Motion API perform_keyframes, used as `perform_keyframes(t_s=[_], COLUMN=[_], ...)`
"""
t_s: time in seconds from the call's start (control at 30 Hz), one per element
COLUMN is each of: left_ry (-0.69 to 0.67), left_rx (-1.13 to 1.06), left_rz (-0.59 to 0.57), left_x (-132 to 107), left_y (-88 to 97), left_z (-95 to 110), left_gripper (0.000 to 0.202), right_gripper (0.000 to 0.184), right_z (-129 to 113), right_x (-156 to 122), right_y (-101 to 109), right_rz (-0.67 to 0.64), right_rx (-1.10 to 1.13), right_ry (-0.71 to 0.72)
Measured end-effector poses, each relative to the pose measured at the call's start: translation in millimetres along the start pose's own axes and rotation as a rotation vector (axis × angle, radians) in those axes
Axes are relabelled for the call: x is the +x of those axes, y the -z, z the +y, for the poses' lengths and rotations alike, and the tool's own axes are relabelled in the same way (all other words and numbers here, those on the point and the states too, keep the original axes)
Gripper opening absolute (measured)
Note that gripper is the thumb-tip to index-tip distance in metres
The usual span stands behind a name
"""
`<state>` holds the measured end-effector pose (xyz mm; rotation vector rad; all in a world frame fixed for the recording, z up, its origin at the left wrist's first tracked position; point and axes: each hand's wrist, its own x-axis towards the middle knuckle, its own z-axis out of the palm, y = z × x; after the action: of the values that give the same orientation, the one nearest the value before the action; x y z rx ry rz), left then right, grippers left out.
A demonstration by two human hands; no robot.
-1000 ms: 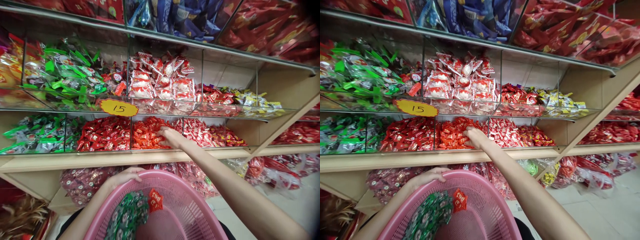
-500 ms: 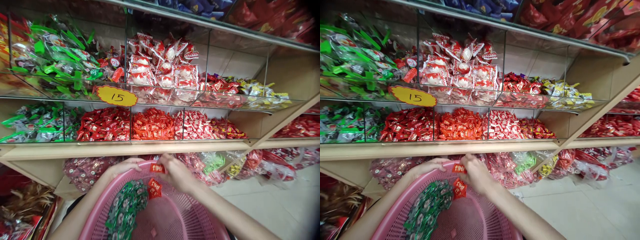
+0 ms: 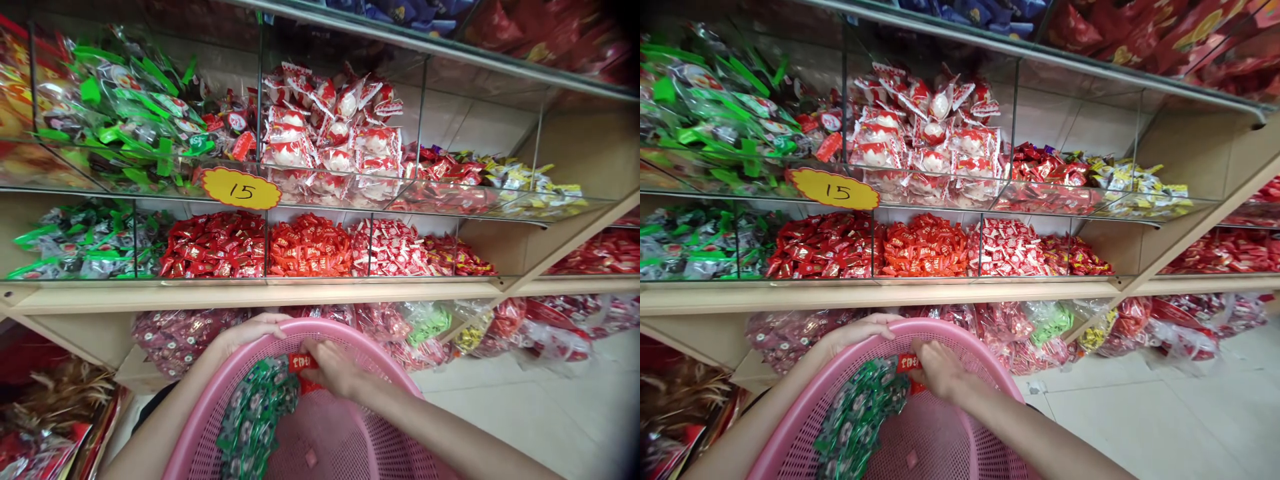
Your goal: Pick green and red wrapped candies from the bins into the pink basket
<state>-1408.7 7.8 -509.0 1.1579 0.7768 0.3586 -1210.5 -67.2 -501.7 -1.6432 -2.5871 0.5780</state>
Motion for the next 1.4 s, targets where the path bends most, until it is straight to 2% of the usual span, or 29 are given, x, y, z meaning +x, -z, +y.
perform_keyframes(t_s=[0.17, 0.4, 0.57, 0.67, 0.87, 1.0, 1.07, 1.17, 1.23, 1.27, 1.33, 1.4], left_ry=[0.005, 0.003, 0.014, 0.011, 0.009, 0.014, 0.016, -0.010, -0.023, -0.019, -0.001, 0.002], left_rx=[0.003, 0.005, -0.012, -0.004, -0.003, -0.004, -0.001, 0.000, -0.003, -0.008, -0.021, -0.014], left_rz=[0.012, 0.013, 0.003, 0.015, 0.018, 0.023, 0.024, 0.003, -0.013, -0.018, -0.018, -0.003], left_x=[0, 2, 1, 2, 1, -1, -1, 0, 1, 2, 2, 1], left_y=[0.9, 1.2, 3.0, 3.7, 0.0, 1.1, 2.5, 3.0, 2.0, 1.4, 0.4, 0.3], left_z=[-1, -2, -5, -5, -2, -4, -5, -4, -4, -4, -4, -4], left_gripper=[0.046, 0.044, 0.047, 0.045, 0.046, 0.048, 0.049, 0.046, 0.045, 0.046, 0.047, 0.047], right_gripper=[0.028, 0.020, 0.024, 0.029, 0.042, 0.038, 0.033, 0.024, 0.014, 0.015, 0.017, 0.016], right_z=[4, -11, -15, -12, -2, -3, -8, -12, -9, -6, 5, 17], right_x=[-2, -3, -4, -10, -7, -2, -3, -4, 2, 8, 25, 45], right_y=[2, 8, 13, 14, -7, -15, -5, 29, 61, 78, 107, 127], right_rz=[0.041, 0.046, 0.057, 0.056, 0.067, 0.104, 0.107, 0.149, 0.281, 0.374, 0.531, 0.578], right_rx=[-0.098, -0.223, -0.285, -0.326, -0.456, -0.437, -0.403, -0.289, -0.189, -0.152, -0.129, -0.177], right_ry=[-0.061, -0.013, -0.016, 0.038, 0.126, 0.105, 0.108, 0.207, 0.254, 0.241, 0.161, 0.078])
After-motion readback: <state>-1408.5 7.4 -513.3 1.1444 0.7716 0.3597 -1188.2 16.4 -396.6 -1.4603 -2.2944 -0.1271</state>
